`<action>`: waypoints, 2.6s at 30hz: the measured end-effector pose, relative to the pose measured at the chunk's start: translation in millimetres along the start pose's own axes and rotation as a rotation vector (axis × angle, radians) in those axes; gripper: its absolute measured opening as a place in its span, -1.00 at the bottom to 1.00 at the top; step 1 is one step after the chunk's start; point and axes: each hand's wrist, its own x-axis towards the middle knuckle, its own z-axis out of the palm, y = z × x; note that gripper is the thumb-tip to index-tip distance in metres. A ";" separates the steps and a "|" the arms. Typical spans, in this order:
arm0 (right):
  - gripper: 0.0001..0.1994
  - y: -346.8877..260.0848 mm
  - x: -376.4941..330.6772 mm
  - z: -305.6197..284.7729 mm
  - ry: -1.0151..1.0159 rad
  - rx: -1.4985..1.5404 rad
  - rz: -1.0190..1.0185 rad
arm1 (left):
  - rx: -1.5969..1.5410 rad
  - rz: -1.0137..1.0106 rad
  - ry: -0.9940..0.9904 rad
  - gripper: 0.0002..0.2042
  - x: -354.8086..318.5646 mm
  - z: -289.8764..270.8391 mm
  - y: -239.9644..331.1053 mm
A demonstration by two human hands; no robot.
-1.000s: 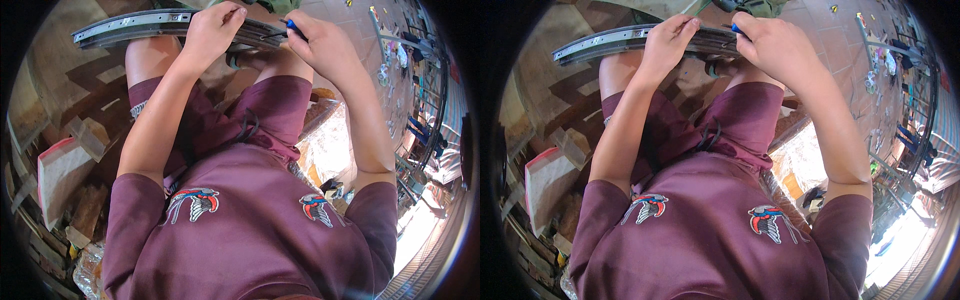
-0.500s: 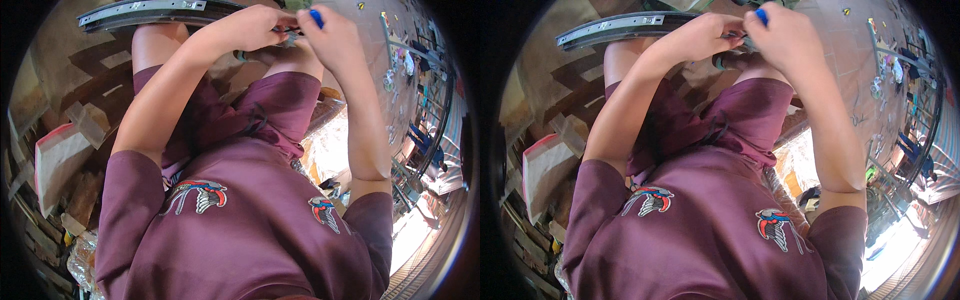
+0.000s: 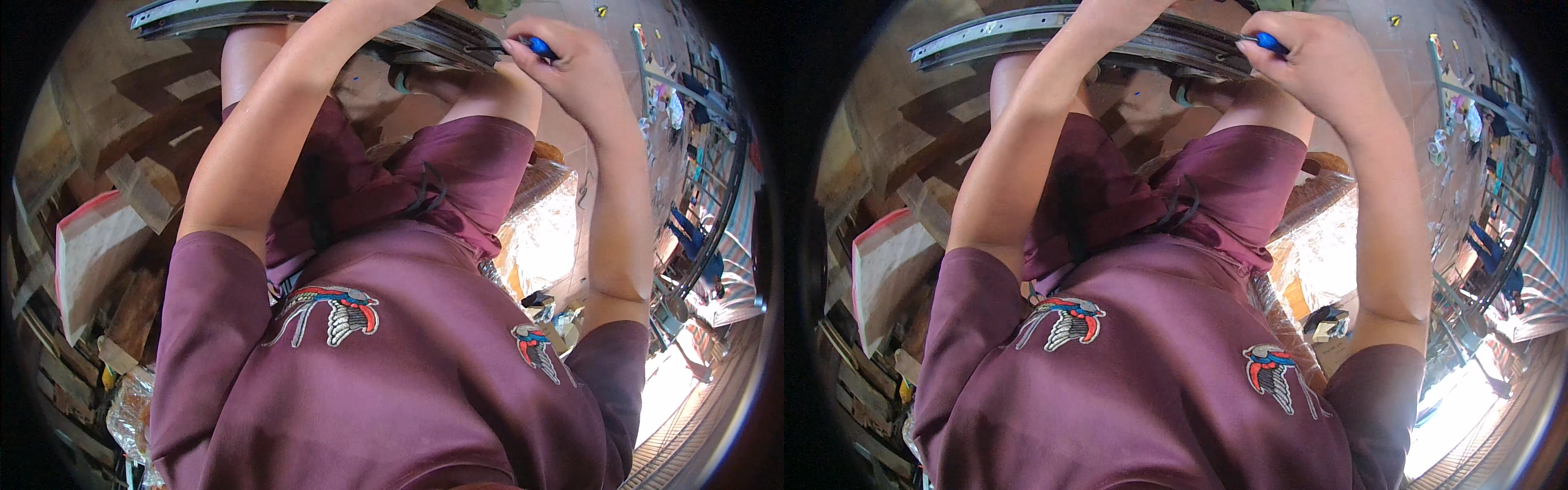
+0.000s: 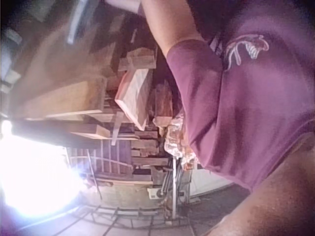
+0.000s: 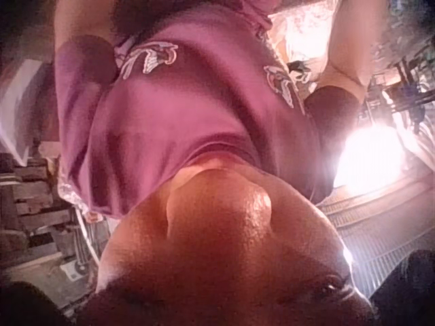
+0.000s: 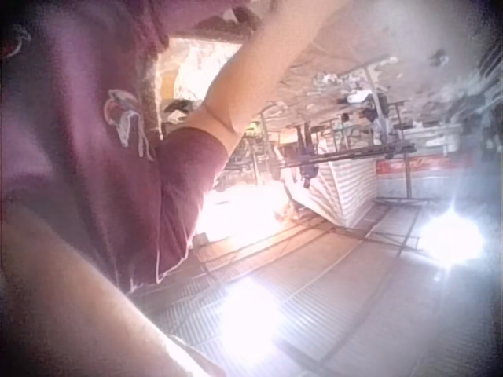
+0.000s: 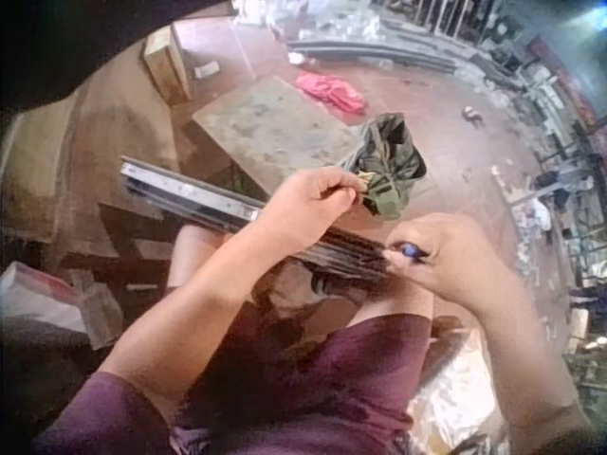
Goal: The person sits on the floor and uses a blue-handled screwdriver to tighten screws on several long metal frame pieces. They repeatedly pick up, align, and fasten the pieces while seated, handling them one at a time.
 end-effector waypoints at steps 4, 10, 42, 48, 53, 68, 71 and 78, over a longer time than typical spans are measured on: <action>-0.84 12.7 -5.7 -13.1 0.002 0.022 -0.110 | 0.309 0.188 0.173 -0.84 -11.4 -5.6 -19.4; -0.79 18.6 -62.7 -44.0 0.348 0.695 0.357 | -0.074 -0.131 0.078 -0.76 -40.2 -15.7 23.8; -0.81 16.1 -113.5 16.9 0.263 1.354 0.429 | -0.390 -0.420 -0.238 -0.84 -107.2 13.3 67.8; -0.83 5.1 -132.2 67.4 0.212 1.481 0.564 | -0.706 -0.803 -0.271 -0.87 -131.7 23.8 38.3; -0.83 13.2 -140.8 91.4 0.217 1.546 0.613 | -0.871 -0.894 -0.252 -0.85 -133.3 34.7 28.9; -0.84 12.1 -135.2 107.5 0.320 1.635 0.755 | -0.166 -0.516 -0.111 -0.83 -122.3 51.2 36.4; -0.85 3.3 -131.6 114.9 0.273 1.580 0.758 | 0.006 -0.435 -0.118 -0.83 -122.5 46.5 30.5; -0.80 0.6 -130.5 142.5 0.156 1.474 0.759 | -0.210 -0.735 -0.136 -0.81 -142.4 36.1 -10.2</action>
